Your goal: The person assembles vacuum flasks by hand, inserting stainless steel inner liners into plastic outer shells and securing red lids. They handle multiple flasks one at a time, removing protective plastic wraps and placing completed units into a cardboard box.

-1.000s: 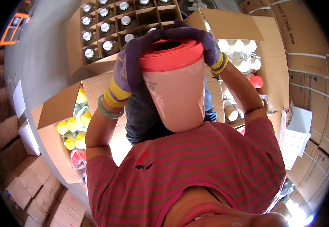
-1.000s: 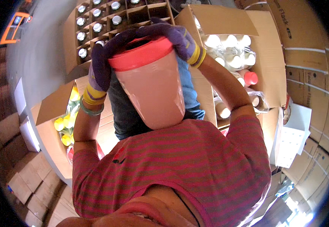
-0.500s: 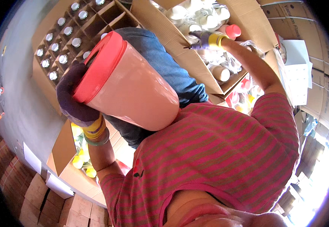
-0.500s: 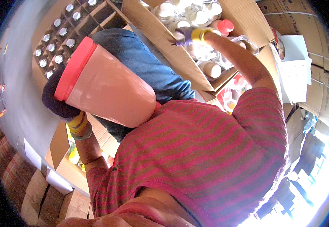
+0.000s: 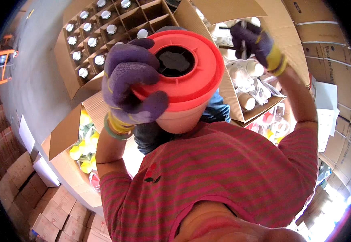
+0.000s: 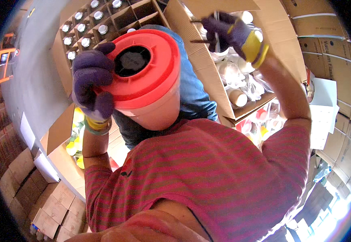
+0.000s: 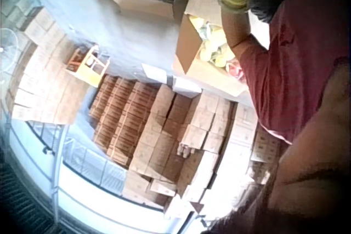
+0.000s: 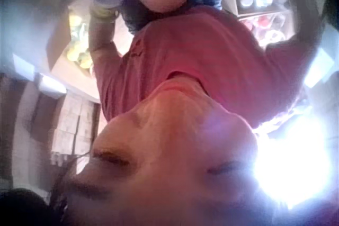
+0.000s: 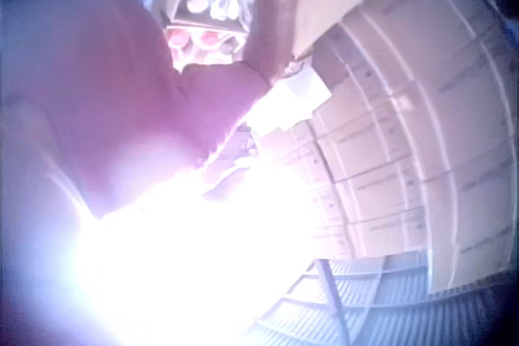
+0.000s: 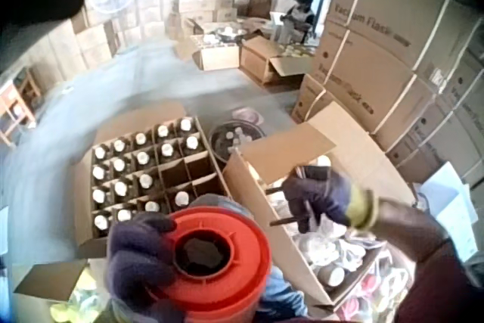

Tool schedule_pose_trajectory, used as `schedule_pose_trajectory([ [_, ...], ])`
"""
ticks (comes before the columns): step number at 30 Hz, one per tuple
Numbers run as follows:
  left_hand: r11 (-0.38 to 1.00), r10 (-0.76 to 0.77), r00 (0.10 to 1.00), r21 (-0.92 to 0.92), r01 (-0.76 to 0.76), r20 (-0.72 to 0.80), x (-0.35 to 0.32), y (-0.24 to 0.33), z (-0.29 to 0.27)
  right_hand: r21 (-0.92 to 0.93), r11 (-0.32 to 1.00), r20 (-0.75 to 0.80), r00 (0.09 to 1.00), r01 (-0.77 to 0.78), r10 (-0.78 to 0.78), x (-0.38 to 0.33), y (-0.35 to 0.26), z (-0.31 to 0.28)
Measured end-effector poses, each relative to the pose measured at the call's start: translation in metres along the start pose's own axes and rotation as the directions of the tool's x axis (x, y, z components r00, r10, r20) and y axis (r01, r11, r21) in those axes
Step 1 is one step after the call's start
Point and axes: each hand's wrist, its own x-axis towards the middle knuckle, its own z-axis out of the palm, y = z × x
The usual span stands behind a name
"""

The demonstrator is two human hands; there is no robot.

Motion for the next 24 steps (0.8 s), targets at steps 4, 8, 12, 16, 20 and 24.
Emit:
schedule_pose_trajectory([
  [4,0.974,0.053,0.998,0.221,-0.046,-0.025,-0.002,0.015,0.020,0.025,0.934,0.676,0.695,-0.357,0.247,0.008,-0.125,-0.002],
  [8,0.950,0.146,0.989,0.277,-0.145,0.018,0.009,0.029,0.050,-0.573,0.814,0.564,0.676,-0.092,0.474,-0.009,-0.171,0.040],
  [12,0.945,0.058,0.995,0.316,-0.081,0.082,0.001,0.049,0.050,-0.651,0.690,0.664,0.678,0.316,0.316,-0.001,-0.161,0.059],
  [16,0.948,0.101,0.992,0.296,-0.119,0.074,-0.002,0.048,0.053,-0.660,0.613,0.679,0.694,0.435,0.239,-0.003,-0.153,0.063],
  [20,0.970,0.111,0.989,0.204,-0.130,0.102,-0.004,0.046,0.049,-0.669,0.580,0.665,0.723,0.464,0.188,-0.010,-0.147,0.064],
  [24,0.974,0.164,0.977,0.135,-0.182,0.137,-0.010,0.046,0.052,-0.694,0.543,0.636,0.756,0.474,0.154,-0.015,-0.141,0.061],
])
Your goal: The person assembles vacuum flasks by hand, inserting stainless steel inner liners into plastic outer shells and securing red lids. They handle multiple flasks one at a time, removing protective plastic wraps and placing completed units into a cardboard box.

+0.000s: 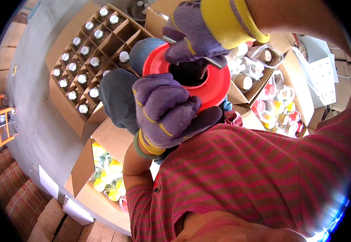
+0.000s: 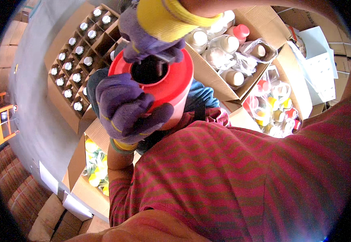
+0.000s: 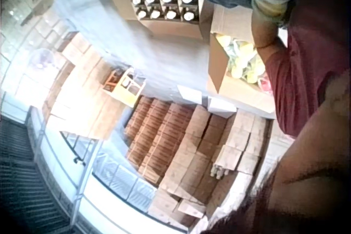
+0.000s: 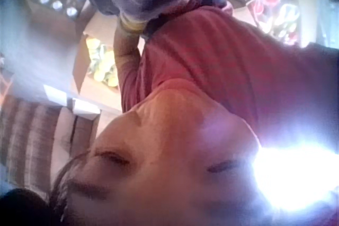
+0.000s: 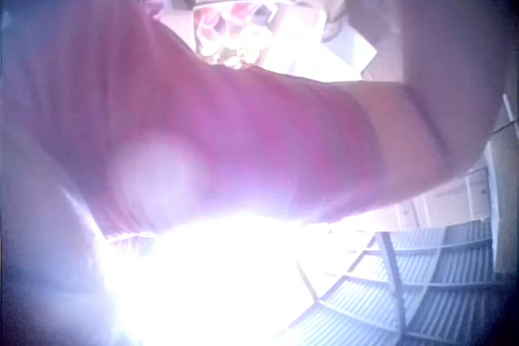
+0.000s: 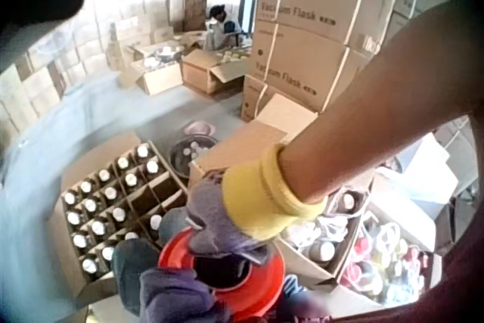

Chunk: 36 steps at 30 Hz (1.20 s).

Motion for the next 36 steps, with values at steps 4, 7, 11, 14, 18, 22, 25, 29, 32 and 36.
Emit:
schedule_pose_trajectory([
  [4,1.000,-0.011,1.000,-0.028,0.011,0.022,-0.004,0.009,-0.008,-0.031,0.999,-0.022,1.000,0.013,-0.013,-0.004,-0.006,0.007],
  [7,0.998,0.033,0.999,-0.052,-0.031,0.025,-0.002,0.004,-0.012,-0.048,0.998,-0.031,0.999,0.029,-0.030,-0.004,-0.008,0.008],
  [11,0.988,0.000,0.998,-0.153,-0.011,-0.068,-0.014,0.000,-0.009,-0.062,0.997,-0.041,0.998,0.043,-0.046,-0.008,-0.011,0.011],
  [14,0.989,0.029,0.998,-0.144,-0.037,-0.061,-0.011,0.001,-0.009,-0.089,0.994,-0.073,0.995,0.056,-0.063,-0.012,-0.009,0.016],
  [18,0.983,0.069,0.993,-0.163,-0.084,-0.101,-0.009,-0.003,-0.009,-0.117,0.991,-0.089,0.993,0.070,-0.081,-0.012,-0.012,0.018],
  [22,0.973,0.060,0.981,-0.208,-0.098,-0.183,-0.016,-0.018,-0.014,-0.140,0.987,-0.082,0.993,0.075,-0.087,-0.001,-0.023,0.016],
  [25,0.988,0.014,0.987,-0.152,-0.039,-0.159,-0.015,-0.019,-0.021,-0.159,0.987,-0.087,0.995,0.030,-0.044,0.001,-0.021,0.009],
  [29,0.994,-0.096,0.987,-0.060,0.089,-0.126,-0.010,-0.001,-0.017,-0.080,0.983,-0.063,0.985,-0.167,0.162,0.004,-0.028,0.010],
  [32,0.972,-0.235,0.954,-0.013,0.237,-0.184,-0.013,0.010,-0.013,-0.094,0.996,-0.257,0.966,-0.010,-0.015,-0.003,-0.027,0.027],
  [36,0.953,-0.303,0.937,-0.080,0.293,-0.172,-0.022,0.008,-0.024,-0.254,0.920,-0.349,0.859,0.298,-0.374,0.005,-0.015,0.038],
])
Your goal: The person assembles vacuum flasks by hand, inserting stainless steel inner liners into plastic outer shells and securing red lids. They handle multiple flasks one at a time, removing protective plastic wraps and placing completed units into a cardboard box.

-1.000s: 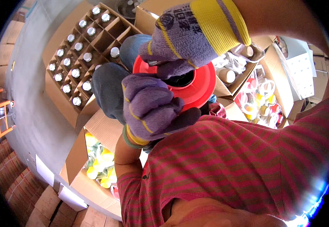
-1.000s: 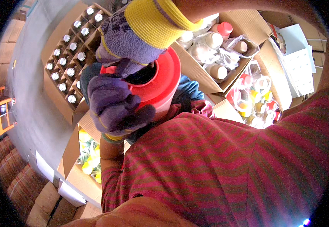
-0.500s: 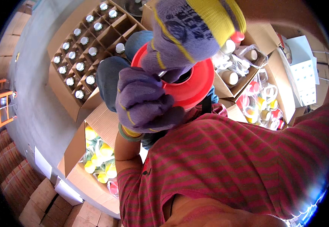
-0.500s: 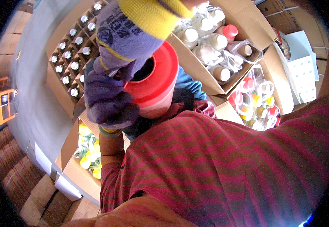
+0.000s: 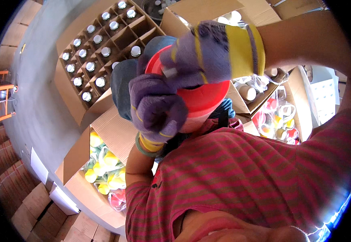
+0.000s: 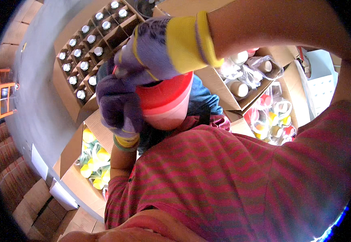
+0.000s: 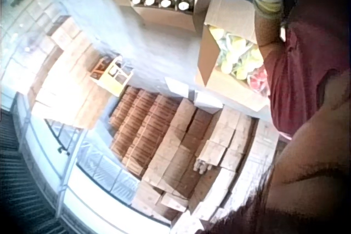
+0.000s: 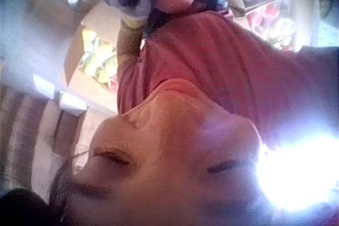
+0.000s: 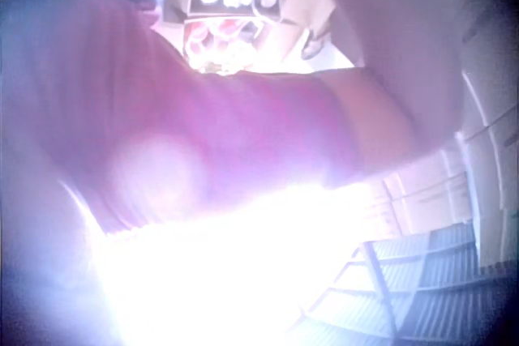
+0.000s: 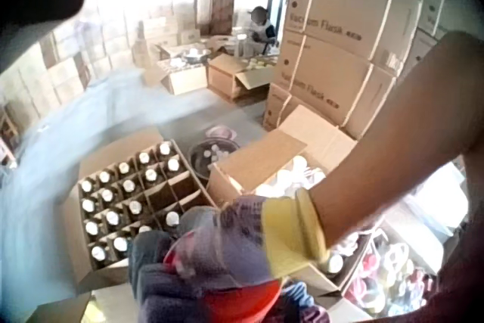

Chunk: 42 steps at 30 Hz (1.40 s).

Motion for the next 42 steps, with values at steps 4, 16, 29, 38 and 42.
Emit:
schedule_pose_trajectory([
  [4,0.993,0.019,1.000,-0.119,-0.018,0.011,0.001,-0.010,-0.004,-0.004,0.920,-0.043,0.919,0.392,-0.392,0.012,0.032,0.009],
  [16,0.962,0.001,1.000,-0.273,-0.004,-0.011,0.004,-0.026,-0.018,-0.044,0.845,0.080,0.845,0.533,-0.529,0.039,0.036,-0.012],
  [29,0.984,0.168,0.985,0.055,-0.167,-0.026,0.012,-0.017,0.037,0.418,0.060,0.373,0.231,-0.907,0.898,-0.001,0.007,-0.031],
  [38,0.966,0.212,0.977,0.160,-0.205,-0.027,0.010,0.004,0.079,0.414,-0.077,0.417,0.114,-0.907,0.902,-0.036,0.004,-0.024],
  [42,0.962,0.213,0.976,0.182,-0.203,-0.036,0.003,0.012,0.089,0.470,-0.205,0.482,0.055,-0.859,0.874,-0.048,0.002,-0.014],
])
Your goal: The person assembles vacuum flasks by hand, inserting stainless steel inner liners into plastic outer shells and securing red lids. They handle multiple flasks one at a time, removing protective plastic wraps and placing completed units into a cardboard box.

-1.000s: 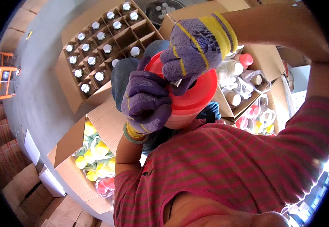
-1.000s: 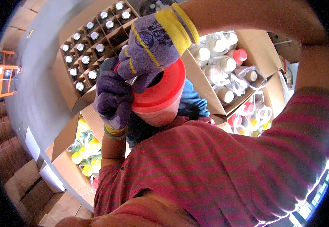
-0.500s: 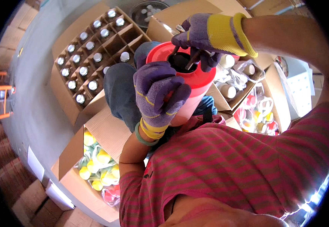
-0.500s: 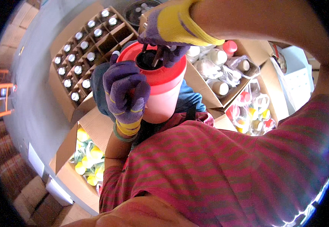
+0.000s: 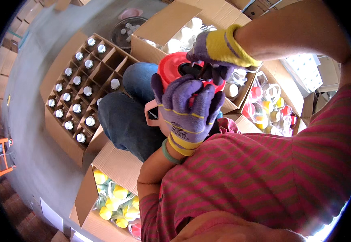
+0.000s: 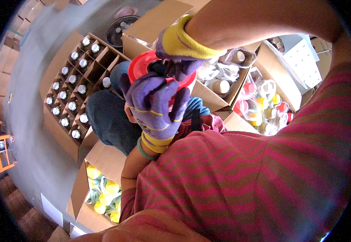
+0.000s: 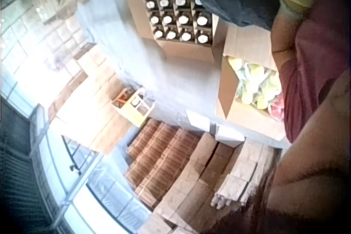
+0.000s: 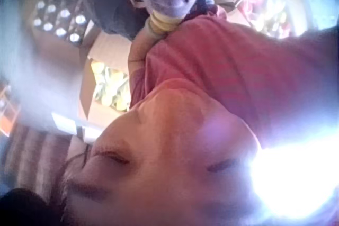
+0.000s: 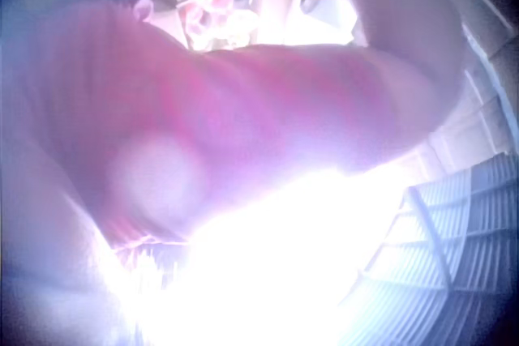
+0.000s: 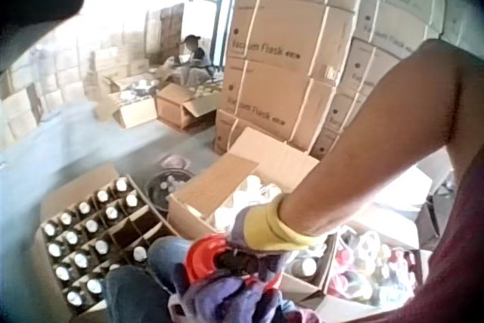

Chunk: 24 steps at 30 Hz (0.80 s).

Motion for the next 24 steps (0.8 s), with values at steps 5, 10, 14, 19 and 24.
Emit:
schedule_pose_trajectory([
  [5,0.999,0.033,0.998,-0.010,-0.032,0.054,0.000,0.004,0.002,-0.679,0.663,0.112,0.937,0.315,-0.330,0.025,0.007,0.000],
  [10,0.997,0.026,0.997,-0.073,-0.020,0.077,-0.002,-0.008,-0.021,-0.599,0.610,0.108,0.807,0.519,-0.580,0.000,-0.001,0.013],
  [14,0.987,-0.051,0.994,-0.148,0.066,0.100,-0.007,-0.019,-0.051,-0.508,-0.097,0.547,0.233,0.856,-0.804,0.027,-0.014,0.010],
  [19,0.937,-0.098,0.987,-0.323,0.134,0.126,-0.009,-0.042,-0.077,-0.350,-0.356,0.766,0.047,0.867,-0.641,0.027,-0.044,0.015],
  [24,0.885,-0.130,0.982,-0.432,0.176,0.134,-0.003,-0.060,-0.085,-0.363,-0.325,0.723,0.044,0.873,-0.689,0.024,-0.050,0.017],
])
